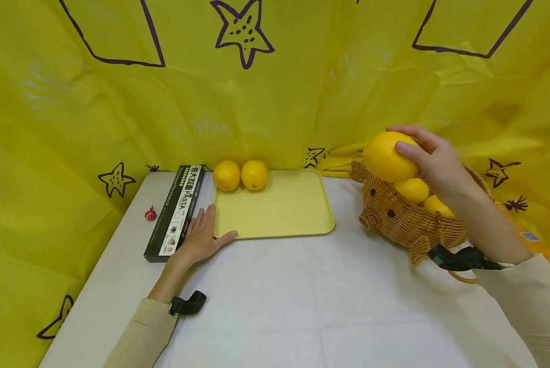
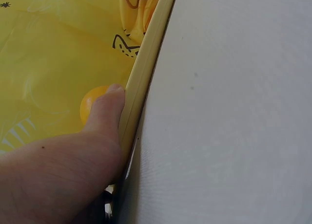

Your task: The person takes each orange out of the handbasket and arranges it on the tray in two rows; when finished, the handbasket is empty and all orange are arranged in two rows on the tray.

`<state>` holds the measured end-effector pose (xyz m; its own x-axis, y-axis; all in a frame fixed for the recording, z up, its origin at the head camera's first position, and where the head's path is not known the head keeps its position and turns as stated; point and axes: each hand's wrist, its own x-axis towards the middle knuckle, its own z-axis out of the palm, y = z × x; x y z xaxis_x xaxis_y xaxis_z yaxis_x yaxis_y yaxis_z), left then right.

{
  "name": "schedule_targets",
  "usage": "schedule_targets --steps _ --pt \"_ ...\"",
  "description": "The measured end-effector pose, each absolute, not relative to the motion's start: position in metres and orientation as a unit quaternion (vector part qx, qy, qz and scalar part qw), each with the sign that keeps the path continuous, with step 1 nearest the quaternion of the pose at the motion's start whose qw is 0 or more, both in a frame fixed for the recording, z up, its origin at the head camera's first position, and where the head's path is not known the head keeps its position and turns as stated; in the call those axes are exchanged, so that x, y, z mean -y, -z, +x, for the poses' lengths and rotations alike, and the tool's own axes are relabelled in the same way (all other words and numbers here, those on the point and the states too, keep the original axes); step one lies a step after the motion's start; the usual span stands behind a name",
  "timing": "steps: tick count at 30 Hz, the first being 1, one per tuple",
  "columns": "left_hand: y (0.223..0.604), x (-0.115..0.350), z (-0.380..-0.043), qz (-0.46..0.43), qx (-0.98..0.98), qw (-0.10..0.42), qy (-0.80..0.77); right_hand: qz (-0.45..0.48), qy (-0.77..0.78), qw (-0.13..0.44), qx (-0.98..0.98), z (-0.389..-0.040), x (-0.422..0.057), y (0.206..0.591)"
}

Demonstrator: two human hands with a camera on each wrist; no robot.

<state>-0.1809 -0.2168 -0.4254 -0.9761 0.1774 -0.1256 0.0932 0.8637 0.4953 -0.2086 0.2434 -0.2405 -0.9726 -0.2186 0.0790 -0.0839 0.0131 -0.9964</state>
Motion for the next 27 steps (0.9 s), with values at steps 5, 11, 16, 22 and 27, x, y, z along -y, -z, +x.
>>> schedule_targets --steps 5,11,16,22,27 --pt "0.424 0.217 -0.182 0.072 -0.963 0.082 -0.247 -0.113 0.687 0.024 -0.718 -0.198 -0.212 0.246" --pt "0.424 0.217 -0.181 0.070 -0.962 0.081 -0.252 -0.155 0.644 -0.038 -0.748 -0.192 -0.185 0.260" --pt "0.427 0.218 -0.177 0.069 -0.963 0.082 -0.248 -0.147 0.669 -0.043 -0.727 -0.188 -0.160 0.270" --pt "0.425 0.219 -0.178 0.071 -0.963 0.077 -0.250 -0.092 0.736 0.012 -0.670 -0.199 -0.130 0.276" --pt "0.424 0.217 -0.180 0.072 -0.963 0.080 -0.249 -0.056 0.769 0.028 -0.637 -0.218 -0.112 0.283"
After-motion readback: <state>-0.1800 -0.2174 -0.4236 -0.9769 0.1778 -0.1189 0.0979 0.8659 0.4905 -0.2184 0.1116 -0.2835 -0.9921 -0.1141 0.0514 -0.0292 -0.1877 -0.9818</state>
